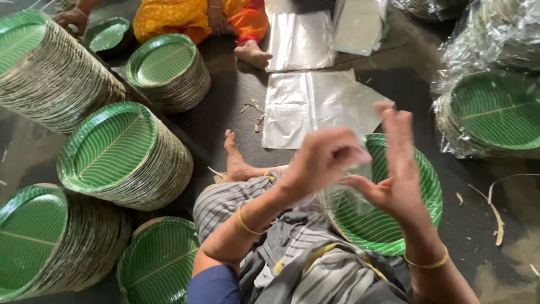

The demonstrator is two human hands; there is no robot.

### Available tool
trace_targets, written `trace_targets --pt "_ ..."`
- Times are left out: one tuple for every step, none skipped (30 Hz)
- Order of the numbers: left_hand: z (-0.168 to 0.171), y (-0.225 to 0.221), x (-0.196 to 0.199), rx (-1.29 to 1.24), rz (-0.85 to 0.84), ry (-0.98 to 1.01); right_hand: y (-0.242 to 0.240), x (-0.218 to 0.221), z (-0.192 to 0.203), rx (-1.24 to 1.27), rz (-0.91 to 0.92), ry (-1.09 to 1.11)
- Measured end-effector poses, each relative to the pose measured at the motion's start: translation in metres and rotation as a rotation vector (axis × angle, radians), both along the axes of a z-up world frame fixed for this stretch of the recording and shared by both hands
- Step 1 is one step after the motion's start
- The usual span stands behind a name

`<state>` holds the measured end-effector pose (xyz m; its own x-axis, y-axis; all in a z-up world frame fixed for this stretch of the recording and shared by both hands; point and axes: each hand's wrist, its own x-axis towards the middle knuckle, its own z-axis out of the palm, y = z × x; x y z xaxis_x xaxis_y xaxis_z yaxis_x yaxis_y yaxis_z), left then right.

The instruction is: The person sorts through green leaf-patterned plates, checking their edges and surfaces by hand, and then wraps individual plates in plastic film.

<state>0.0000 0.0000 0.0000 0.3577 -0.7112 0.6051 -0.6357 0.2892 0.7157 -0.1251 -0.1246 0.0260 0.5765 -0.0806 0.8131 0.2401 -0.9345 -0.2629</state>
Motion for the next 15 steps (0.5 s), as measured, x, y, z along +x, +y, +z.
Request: trace_targets --pt "0.019 0.002 -0.007 -0.002 -0.009 -0.006 -0.007 0.003 -0.013 -0.002 -0.009 -0.006" --pt "0.037 0.004 -0.014 -0.064 0.042 -0.136 -0.013 0.005 -0.025 0.246 0.031 0.104" --pt "0.055 0.006 -0.022 -0.124 0.089 -0.261 -0.02 0.007 -0.039 0.496 0.074 0.219" --pt "0.035 0.008 -0.008 -0.125 0.079 -0.262 -0.028 0.008 -0.047 0.498 0.064 0.215" --pt "0.015 0.009 0.007 0.082 0.312 -0.373 -0.036 0.009 -0.055 0.62 0.22 0.121" --pt "-0.004 0.011 0.023 0.29 0.542 -0.481 -0.044 0.011 -0.063 0.737 0.379 0.023" --pt "-0.008 0.018 0.032 0.287 0.535 -0.482 -0.049 0.004 -0.056 0.735 0.372 0.02" --pt "-0.011 0.026 0.042 0.379 0.572 -0.48 -0.053 -0.003 -0.05 0.609 0.442 0.118" --pt "-0.014 0.035 0.052 0.48 0.612 -0.48 -0.055 -0.008 -0.044 0.489 0.517 0.215" --pt "-0.013 0.038 0.052 0.485 0.608 -0.482 -0.057 -0.003 -0.051 0.494 0.515 0.212" --pt "-0.013 0.041 0.052 0.499 0.524 -0.475 -0.058 0.003 -0.058 0.204 0.283 0.367" --pt "-0.013 0.044 0.052 0.512 0.44 -0.466 -0.06 0.008 -0.066 -0.089 0.047 0.512" --pt "-0.011 0.045 0.044 0.518 0.433 -0.463 -0.07 0.009 -0.075 -0.082 0.044 0.517" --pt "-0.009 0.046 0.036 0.476 0.268 -0.462 -0.08 0.01 -0.084 -0.121 -0.06 0.456" --pt "-0.006 0.046 0.029 0.426 0.106 -0.463 -0.092 0.013 -0.092 -0.164 -0.167 0.387"
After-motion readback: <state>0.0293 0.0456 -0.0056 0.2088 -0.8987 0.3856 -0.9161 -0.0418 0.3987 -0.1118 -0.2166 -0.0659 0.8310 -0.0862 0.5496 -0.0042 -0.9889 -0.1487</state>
